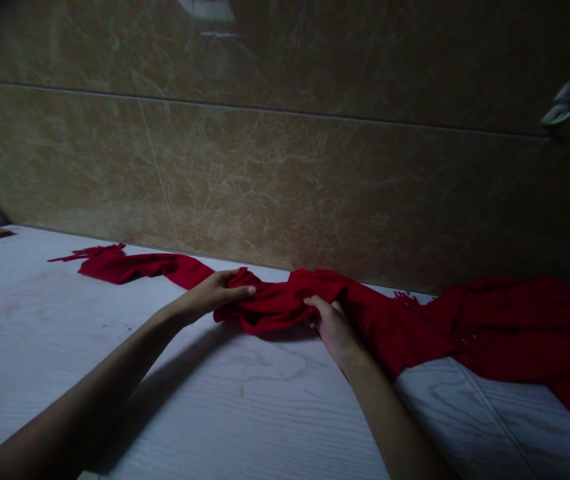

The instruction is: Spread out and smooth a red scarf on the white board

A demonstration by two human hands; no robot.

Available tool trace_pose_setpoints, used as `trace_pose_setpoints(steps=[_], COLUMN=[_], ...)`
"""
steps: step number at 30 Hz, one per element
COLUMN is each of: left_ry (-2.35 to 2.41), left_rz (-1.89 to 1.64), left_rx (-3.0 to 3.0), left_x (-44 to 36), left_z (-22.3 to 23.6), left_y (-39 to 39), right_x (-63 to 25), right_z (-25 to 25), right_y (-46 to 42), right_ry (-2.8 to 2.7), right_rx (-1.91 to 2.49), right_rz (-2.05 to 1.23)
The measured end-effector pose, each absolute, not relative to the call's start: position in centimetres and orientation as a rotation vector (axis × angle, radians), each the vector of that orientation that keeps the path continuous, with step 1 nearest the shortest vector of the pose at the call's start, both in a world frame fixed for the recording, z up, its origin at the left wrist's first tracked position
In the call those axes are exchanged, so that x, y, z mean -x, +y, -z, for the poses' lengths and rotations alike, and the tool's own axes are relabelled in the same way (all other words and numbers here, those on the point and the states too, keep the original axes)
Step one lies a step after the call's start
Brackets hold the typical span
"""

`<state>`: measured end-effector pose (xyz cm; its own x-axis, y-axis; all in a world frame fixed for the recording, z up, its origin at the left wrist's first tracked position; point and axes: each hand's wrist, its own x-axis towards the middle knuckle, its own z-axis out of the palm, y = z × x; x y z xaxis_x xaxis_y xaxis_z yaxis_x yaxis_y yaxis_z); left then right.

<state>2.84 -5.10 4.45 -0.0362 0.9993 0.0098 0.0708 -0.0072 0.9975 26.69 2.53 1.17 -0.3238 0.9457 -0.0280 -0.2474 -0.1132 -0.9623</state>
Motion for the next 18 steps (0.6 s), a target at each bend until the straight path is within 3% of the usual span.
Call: trace_pose_setpoints(steps=[3,9,18], left_ry=[1.329,1.233,0.992], left_rz=[-1.114,-1.434,-1.491], left_rx=[-1.41,-1.375,-1.081], left_x=[-2.6,-3.5,-5.5], left_z=[-3.2,-2.7,-3.5], left_y=[-4.5,-3.8,-4.9], right_x=[-26.4,-26.1,-25.9], right_z=[-1.3,-1.6,0.4], right_y=[2.4,1.9,2.0], right_ry=[-1.144,-1.094,-1.358], right_rx=[0.779,0.732,0.917], right_rz=[-1.657,-1.73,-1.463])
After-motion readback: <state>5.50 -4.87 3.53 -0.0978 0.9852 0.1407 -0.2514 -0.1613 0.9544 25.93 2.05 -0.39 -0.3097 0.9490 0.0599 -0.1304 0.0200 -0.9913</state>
